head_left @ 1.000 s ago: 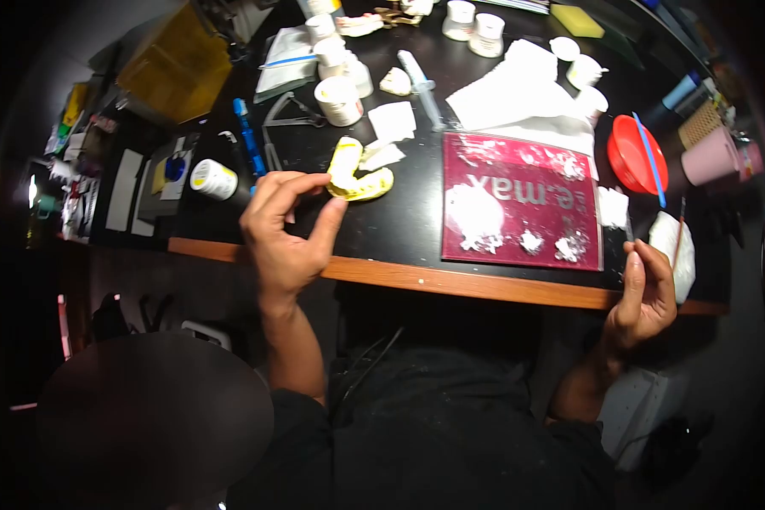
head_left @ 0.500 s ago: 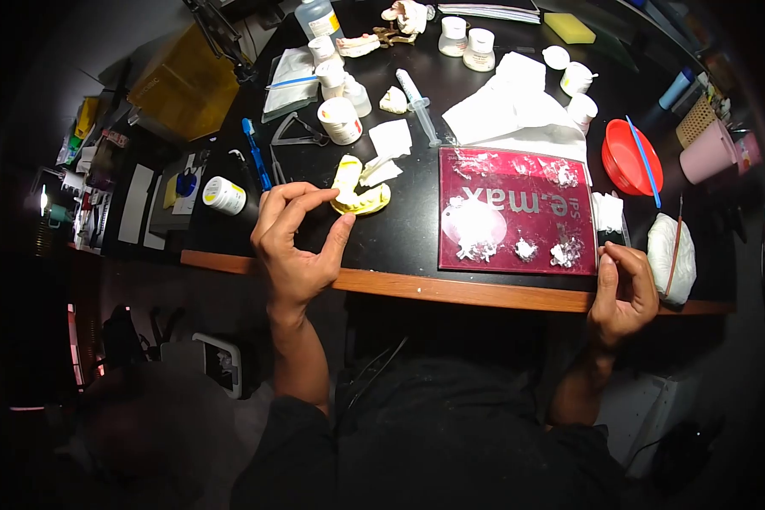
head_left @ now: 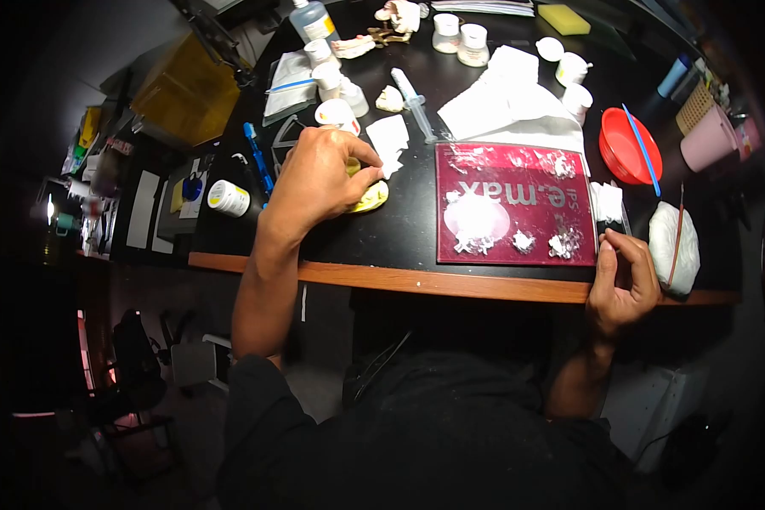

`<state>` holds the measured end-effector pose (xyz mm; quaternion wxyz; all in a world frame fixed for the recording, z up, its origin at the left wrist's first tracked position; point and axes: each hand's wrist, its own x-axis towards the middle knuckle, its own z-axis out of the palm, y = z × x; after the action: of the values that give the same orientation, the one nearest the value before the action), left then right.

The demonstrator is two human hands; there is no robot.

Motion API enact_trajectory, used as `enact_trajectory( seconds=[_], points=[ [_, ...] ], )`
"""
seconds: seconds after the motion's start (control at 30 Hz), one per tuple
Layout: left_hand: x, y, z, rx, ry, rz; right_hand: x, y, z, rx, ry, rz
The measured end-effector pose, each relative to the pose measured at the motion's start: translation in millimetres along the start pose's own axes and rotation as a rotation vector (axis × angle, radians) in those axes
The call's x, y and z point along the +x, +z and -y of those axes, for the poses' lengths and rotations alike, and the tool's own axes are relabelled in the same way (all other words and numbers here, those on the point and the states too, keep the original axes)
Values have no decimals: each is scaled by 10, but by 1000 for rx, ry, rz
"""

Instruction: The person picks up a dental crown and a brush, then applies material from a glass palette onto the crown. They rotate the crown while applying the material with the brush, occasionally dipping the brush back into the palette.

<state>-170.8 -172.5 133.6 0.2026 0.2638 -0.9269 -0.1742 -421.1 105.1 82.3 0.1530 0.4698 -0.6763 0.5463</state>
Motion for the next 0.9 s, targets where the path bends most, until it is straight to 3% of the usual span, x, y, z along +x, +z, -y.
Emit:
enact_trajectory(
  seconds=[0.07, 0.33, 0.47, 0.9],
  points=[
    [19, -3, -63, 58, -62, 50, 14, -2, 20, -13, -16, -6],
    [18, 20, -137, -51, 34, -90, -4, -13, -14, 22, -21, -4],
    [54, 109, -236, -103, 296, -181, -5, -14, -20, 27, -24, 0],
    [20, 337, -351, -137, 408, -53, -6, -6, -8, 9, -50, 16]
  ],
)
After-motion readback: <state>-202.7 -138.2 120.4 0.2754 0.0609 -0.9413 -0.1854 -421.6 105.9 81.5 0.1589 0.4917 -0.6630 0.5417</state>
